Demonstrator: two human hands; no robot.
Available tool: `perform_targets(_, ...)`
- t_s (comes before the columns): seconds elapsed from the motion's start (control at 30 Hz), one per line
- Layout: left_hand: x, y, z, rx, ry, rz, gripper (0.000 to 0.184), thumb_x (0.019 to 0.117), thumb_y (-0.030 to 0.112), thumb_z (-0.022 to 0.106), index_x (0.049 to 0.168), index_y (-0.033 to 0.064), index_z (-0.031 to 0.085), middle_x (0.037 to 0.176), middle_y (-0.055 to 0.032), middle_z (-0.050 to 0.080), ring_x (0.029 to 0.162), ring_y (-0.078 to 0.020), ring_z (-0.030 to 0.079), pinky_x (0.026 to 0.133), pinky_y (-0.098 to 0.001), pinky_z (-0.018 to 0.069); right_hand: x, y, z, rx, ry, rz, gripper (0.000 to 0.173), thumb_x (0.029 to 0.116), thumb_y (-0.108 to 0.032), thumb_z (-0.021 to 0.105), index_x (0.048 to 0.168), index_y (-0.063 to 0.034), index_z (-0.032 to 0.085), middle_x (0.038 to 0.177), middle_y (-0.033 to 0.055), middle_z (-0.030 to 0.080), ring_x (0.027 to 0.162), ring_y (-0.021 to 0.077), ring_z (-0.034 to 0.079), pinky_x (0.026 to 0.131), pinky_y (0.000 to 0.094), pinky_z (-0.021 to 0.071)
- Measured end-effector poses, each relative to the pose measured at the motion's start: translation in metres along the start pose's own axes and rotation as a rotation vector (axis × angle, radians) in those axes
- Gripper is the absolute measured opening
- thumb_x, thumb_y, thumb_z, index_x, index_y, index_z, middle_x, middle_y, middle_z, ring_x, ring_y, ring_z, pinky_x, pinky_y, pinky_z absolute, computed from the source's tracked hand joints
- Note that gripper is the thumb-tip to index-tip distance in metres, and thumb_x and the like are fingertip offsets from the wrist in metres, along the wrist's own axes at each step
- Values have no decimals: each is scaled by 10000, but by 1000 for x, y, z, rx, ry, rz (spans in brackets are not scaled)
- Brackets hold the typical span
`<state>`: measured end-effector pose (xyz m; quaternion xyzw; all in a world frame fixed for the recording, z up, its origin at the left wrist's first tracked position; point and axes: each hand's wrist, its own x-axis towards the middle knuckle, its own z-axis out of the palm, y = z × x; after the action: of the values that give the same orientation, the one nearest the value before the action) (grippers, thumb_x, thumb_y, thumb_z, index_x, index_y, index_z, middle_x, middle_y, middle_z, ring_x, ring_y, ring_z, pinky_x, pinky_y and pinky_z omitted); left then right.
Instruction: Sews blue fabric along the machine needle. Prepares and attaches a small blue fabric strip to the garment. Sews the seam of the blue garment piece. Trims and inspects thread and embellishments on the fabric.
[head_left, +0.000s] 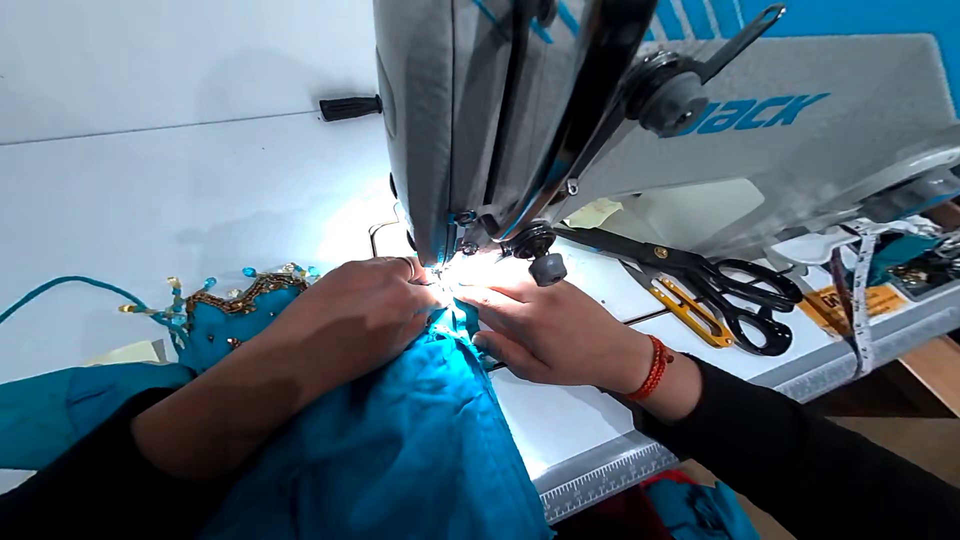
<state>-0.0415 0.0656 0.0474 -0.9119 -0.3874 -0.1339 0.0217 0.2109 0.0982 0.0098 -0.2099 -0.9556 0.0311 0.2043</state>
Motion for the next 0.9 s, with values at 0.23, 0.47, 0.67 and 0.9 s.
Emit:
perform_targets(0.23, -2, 1, 3, 23, 33, 9, 296, 921, 211, 528, 941, 122, 809, 1044, -101, 769, 924, -267, 752, 724, -422, 605, -3, 3, -4, 180, 57, 21, 331, 960, -327, 574, 1145, -118, 752, 1033, 33, 738, 968, 169, 676, 827, 368, 520)
perform_targets(0.47, -6, 9, 0, -137, 93, 76, 277, 957, 345, 540, 886, 220, 778, 924, 72, 695, 950, -92, 645, 812, -256, 531, -4, 9, -8, 303, -24, -116, 270, 883, -310, 645, 1074, -165, 770, 1106, -1, 726, 978, 139, 662, 805, 362, 526)
perform_targets(0.67, -6, 7, 6, -196, 20, 120, 220, 936, 375, 589, 899, 244, 762, 938, 86, 685, 942, -36, 651, 788, -174, 531, -1, 17, -4, 336, 69, -240, 217, 956, -217, 603, 940, -132, 801, 922, -2, 724, 902, 128, 659, 772, 298, 518)
perform_targets(0.9, -6, 3, 5, -264, 42, 113, 145, 905, 341, 617, 852, 256, 722, 858, 137, 668, 837, 43, 627, 696, -119, 502, 1, 13, -13, 532, 148, -64, 151, 991, -148, 560, 956, -34, 652, 869, 25, 683, 768, 19, 639, 658, 163, 530)
